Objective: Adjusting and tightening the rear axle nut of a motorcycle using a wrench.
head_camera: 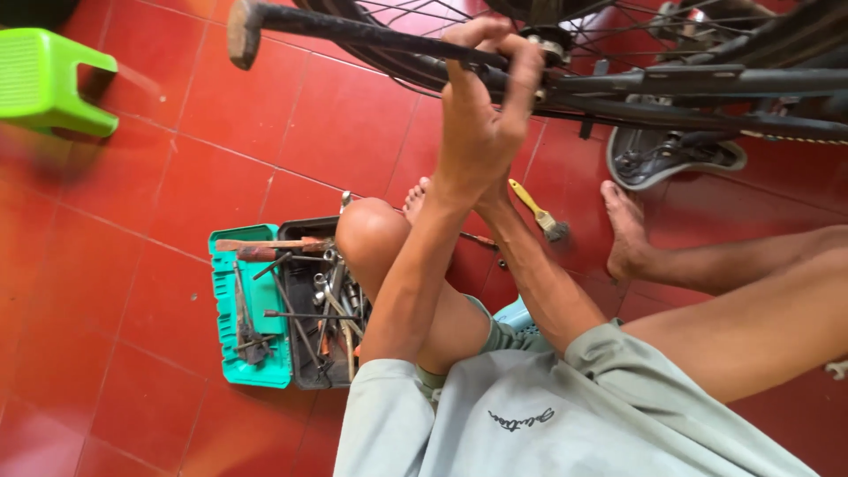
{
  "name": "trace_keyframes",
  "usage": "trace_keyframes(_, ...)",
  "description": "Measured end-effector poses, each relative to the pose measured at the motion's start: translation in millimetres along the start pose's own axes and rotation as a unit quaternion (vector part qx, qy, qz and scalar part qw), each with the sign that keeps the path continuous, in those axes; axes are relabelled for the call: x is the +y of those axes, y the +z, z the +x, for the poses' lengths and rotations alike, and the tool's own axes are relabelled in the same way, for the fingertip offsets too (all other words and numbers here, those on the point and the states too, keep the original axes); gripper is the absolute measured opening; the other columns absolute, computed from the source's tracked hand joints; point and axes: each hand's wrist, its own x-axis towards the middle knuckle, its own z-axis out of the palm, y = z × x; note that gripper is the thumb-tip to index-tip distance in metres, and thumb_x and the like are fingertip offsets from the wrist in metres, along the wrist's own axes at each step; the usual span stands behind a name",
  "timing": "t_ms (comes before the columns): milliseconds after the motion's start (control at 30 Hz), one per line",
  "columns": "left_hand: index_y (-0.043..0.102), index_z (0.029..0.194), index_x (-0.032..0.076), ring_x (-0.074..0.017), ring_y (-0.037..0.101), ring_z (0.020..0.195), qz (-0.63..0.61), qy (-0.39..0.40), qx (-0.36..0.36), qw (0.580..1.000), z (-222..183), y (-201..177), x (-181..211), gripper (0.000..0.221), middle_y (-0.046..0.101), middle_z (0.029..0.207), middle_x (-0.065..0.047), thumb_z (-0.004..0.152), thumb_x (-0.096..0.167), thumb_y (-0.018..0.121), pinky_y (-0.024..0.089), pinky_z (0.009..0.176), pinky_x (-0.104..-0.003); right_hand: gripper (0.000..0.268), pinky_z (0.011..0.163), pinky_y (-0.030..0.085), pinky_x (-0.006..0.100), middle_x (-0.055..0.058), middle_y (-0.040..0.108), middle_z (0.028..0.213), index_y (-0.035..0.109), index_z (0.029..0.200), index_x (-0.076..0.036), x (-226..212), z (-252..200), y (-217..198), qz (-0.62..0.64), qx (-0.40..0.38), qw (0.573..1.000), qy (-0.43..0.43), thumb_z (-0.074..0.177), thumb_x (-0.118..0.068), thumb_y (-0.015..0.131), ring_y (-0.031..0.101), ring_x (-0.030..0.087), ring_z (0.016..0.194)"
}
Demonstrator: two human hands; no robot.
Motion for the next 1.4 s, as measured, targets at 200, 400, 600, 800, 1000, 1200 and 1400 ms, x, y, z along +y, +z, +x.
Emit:
trace_keyframes(200,0.04,0.119,0.011,-0.019,0.066,0.086,0.007,0.031,-0.084,0.996,9.1,-6.1,0.6,0.02,0.054,0.106,-0.005,0.107,0.014,0.056,0.059,0.079,-0.033,0.046,0.047,0.008,0.03,-0.011,0.018,0.055,0.025,0.058,-0.023,3.3,2.7,-7.3,-0.032,-0.008,0.999,-0.009,0.081,-0.009,0.062,0.014,0.003,0.05)
trace_keyframes(400,0.031,0.145,0.025,-0.0152,0.066,0.098,0.046,0.03,-0.14,0.989,3.1,-14.2,-8.9,0.057,0.062,0.108,0.001,0.106,0.015,0.071,0.058,0.093,-0.03,0.045,0.047,0.01,0.03,-0.011,0.019,0.054,0.026,0.057,-0.023,6.2,3.1,-26.1,-0.071,-0.015,0.997,-0.013,0.082,-0.009,0.061,0.015,0.003,0.051)
trace_keyframes(600,0.033,0.147,0.023,-0.0156,0.064,0.1,0.043,0.005,-0.163,0.986,3.0,-13.3,-4.8,0.055,0.06,0.111,0.002,0.107,0.01,0.069,0.057,0.099,-0.029,0.045,0.047,0.011,0.03,-0.011,0.021,0.053,0.027,0.057,-0.023,7.5,7.1,-36.0,-0.105,-0.027,0.994,-0.016,0.082,-0.009,0.061,0.016,0.003,0.051)
trace_keyframes(800,0.031,0.146,0.026,-0.0145,0.064,0.101,0.001,-0.002,-0.146,0.989,0.7,-13.9,-7.9,0.057,0.061,0.11,0.001,0.107,0.006,0.067,0.057,0.098,-0.028,0.045,0.047,0.012,0.03,-0.011,0.023,0.052,0.027,0.056,-0.022,8.9,10.6,-45.0,-0.146,-0.039,0.988,-0.016,0.083,-0.008,0.061,0.017,0.003,0.052)
trace_keyframes(1000,0.037,0.129,0.019,-0.0134,0.058,0.092,-0.126,-0.03,0.035,0.991,-4.0,6.4,3.9,0.04,0.06,0.099,-0.004,0.1,0.006,0.06,0.054,0.086,-0.027,0.045,0.047,0.014,0.03,-0.011,0.025,0.052,0.028,0.055,-0.022,6.5,13.8,-54.2,-0.183,-0.056,0.981,-0.015,0.083,-0.008,0.06,0.019,0.003,0.053)
trace_keyframes(1200,0.043,0.122,0.014,-0.0141,0.062,0.1,-0.264,-0.073,0.127,0.954,-12.5,15.1,-8.0,0.023,0.062,0.102,-0.009,0.105,0.004,0.054,0.05,0.098,-0.029,0.045,0.046,0.015,0.03,-0.011,0.027,0.051,0.029,0.055,-0.022,1.9,15.5,-64.9,-0.216,-0.063,0.974,-0.018,0.084,-0.008,0.06,0.02,0.003,0.053)
trace_keyframes(1400,0.048,0.12,0.011,-0.0214,0.066,0.111,-0.308,-0.113,0.186,0.926,-14.7,16.7,-15.0,0.014,0.07,0.109,-0.013,0.108,0.005,0.049,0.053,0.101,-0.035,0.06,0.049,0.022,0.029,-0.011,0.03,0.05,0.031,0.052,-0.019,-32.8,3.9,-45.6,-0.267,-0.029,0.961,-0.059,0.1,-0.017,0.067,0.027,0.003,0.049)
